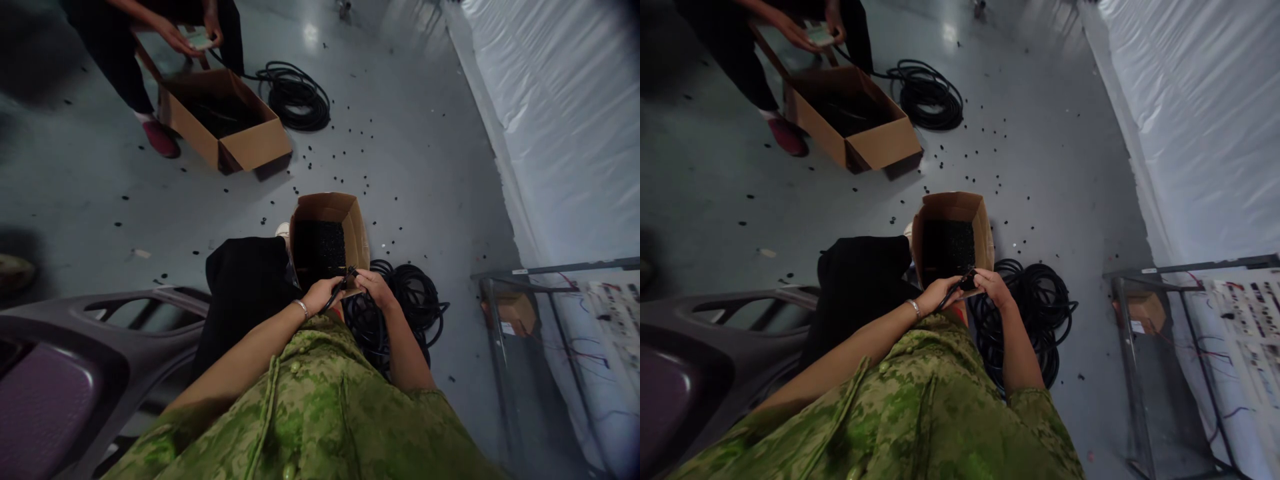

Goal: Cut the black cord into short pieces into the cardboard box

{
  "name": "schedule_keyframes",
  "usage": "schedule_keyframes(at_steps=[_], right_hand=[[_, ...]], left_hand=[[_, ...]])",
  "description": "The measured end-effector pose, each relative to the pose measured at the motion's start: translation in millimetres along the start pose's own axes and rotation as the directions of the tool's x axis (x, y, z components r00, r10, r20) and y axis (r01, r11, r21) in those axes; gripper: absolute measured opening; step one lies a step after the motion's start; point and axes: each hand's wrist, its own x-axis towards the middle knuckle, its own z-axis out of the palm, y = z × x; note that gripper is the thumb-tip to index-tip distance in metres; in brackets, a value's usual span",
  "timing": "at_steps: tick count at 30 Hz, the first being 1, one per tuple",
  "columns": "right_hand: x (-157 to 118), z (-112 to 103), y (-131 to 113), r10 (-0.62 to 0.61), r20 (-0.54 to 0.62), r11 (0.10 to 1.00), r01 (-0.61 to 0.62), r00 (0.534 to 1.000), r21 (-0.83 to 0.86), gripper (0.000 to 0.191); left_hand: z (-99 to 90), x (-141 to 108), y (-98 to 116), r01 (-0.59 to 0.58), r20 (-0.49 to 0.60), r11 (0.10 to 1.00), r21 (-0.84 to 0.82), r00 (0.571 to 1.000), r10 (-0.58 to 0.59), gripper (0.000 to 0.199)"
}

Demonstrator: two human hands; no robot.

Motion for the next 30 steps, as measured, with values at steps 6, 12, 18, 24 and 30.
schedule_keyframes(at_steps=[6,12,18,24,30], right_hand=[[0,-3,7,0.006,0.015,0.997,-0.005,1.000,-0.083,0.034],[8,-8,9,-0.031,0.053,0.984,0.039,0.998,-0.173,0.032],[24,-11,11,-0.052,0.072,0.981,0.065,0.996,-0.182,0.035],[44,-11,22,-0.046,0.043,0.966,0.056,0.998,-0.252,0.035],[53,-2,30,-0.005,0.009,0.982,0.007,1.000,-0.189,0.035]], left_hand=[[0.6,1,-2,0.004,0.002,0.999,0.053,1.000,-0.004,0.035],[0.0,0,0,0.039,-0.009,0.992,0.123,0.999,-0.038,0.030],[1.8,2,-1,0.119,-0.067,0.965,0.232,0.992,-0.106,0.025],[2.4,6,0,0.152,-0.110,0.971,0.186,0.985,-0.133,0.024],[0.4,7,4,0.183,-0.132,0.973,0.138,0.977,-0.166,0.022]])
